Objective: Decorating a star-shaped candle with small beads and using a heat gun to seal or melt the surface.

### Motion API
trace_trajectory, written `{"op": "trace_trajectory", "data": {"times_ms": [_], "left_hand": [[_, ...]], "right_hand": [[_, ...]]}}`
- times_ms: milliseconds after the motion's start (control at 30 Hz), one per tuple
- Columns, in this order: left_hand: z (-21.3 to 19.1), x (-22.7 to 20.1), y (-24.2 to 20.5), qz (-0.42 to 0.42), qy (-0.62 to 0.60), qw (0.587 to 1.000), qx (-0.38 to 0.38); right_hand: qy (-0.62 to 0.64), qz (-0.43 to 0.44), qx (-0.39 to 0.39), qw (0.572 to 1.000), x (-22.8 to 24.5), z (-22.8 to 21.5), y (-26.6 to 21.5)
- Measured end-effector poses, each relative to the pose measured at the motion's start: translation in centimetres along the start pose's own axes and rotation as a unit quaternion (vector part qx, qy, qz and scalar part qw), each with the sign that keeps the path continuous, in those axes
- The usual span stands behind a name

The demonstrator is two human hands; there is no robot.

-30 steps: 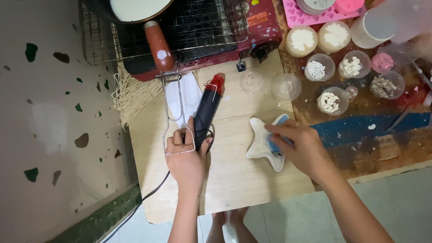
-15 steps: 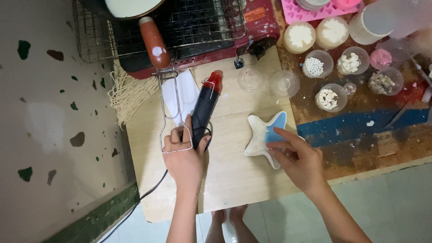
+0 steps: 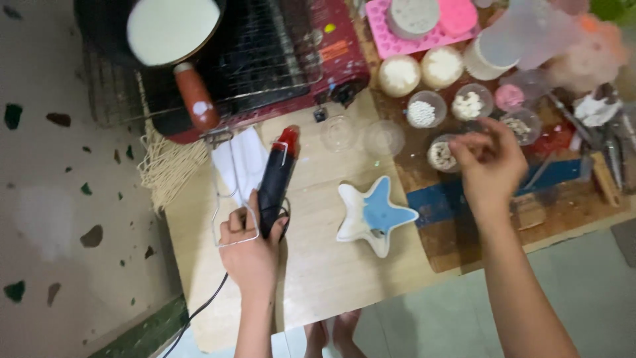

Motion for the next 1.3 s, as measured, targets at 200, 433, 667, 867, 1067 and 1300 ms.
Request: {"op": "trace_trajectory", "data": {"times_ms": [200,433,667,867,1067,1300], "left_hand": [[0.0,-0.4,-0.1,-0.003,0.018,1.000,0.002],[-0.1,-0.6,0.0,-0.011,0.040,0.999,0.009],[0.5,-0.6,-0.1,-0.026,0.057,0.998,0.006],[0.5,-0.4,-0.1,-0.034,0.069,0.997,0.019],[0.0,-0.6,0.1,-0.017,0.025,1.000,0.002],[-0.1,-0.5,0.1,-0.011,0.003,1.000,-0.009]], "right_hand": [[-0.045,-0.051,0.016,0.998,1.0,0.6,5.4],[-0.234,0.065,-0.085,0.966,-5.0,-11.2,6.2],[-0.391,0.138,0.055,0.908,-5.1,-10.6,7.8],[-0.465,0.086,0.078,0.878,-6.3,-9.6,8.1],[-0.491,0.047,0.059,0.868,-8.1,-10.2,7.7],[-0.459,-0.038,0.039,0.887,-10.3,-11.6,7.0]]}}
Point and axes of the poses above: each hand's wrist, its own y-axis towards the middle knuckle, its own z-axis out of the palm, x = y × z, the point moved 1 cm from there along y, towards the middle knuckle, and after that the axes turned 8 degrees about x, right-handed, at the moved point
